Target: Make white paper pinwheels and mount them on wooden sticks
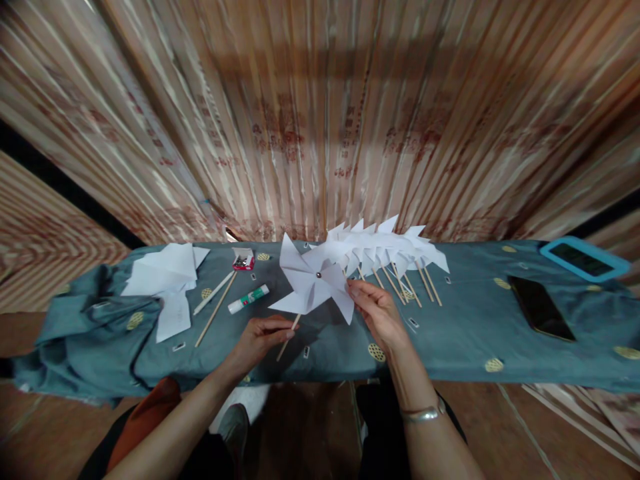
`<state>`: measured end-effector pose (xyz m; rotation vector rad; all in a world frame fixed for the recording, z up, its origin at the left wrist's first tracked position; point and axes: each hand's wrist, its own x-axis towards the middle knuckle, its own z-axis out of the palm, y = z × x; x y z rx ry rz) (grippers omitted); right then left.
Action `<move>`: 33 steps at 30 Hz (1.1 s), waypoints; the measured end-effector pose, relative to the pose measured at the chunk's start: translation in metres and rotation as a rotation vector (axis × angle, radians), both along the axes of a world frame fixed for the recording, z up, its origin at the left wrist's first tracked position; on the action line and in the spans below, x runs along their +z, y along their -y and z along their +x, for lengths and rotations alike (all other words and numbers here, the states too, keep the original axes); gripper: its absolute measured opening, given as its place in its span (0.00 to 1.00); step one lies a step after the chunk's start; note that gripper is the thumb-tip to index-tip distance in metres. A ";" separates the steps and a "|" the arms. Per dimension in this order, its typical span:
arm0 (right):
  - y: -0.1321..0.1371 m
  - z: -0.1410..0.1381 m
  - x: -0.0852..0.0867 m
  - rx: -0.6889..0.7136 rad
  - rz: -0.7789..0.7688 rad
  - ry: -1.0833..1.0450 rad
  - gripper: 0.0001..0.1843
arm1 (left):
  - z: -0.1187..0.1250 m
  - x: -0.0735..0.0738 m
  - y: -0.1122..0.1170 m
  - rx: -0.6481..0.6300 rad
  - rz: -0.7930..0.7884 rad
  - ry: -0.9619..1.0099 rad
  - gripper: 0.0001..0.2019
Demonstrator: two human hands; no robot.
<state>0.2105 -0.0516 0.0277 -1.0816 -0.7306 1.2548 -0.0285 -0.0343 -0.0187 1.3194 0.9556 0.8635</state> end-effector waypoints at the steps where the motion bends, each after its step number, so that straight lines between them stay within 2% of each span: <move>1: 0.000 -0.001 0.000 -0.008 0.001 -0.004 0.20 | 0.000 0.001 0.000 -0.001 -0.001 -0.003 0.08; 11: 0.000 -0.007 0.004 -0.008 -0.051 -0.008 0.19 | 0.000 0.004 0.000 0.021 -0.007 -0.002 0.07; 23: 0.000 -0.030 0.003 0.131 -0.046 -0.017 0.18 | 0.005 0.006 0.000 0.136 0.001 0.016 0.09; 29: -0.002 -0.034 0.001 0.147 -0.036 -0.033 0.17 | 0.007 0.012 0.001 0.133 -0.017 0.025 0.09; 33: -0.002 -0.034 0.000 0.157 -0.020 -0.018 0.16 | 0.008 0.010 0.001 0.126 -0.021 0.043 0.10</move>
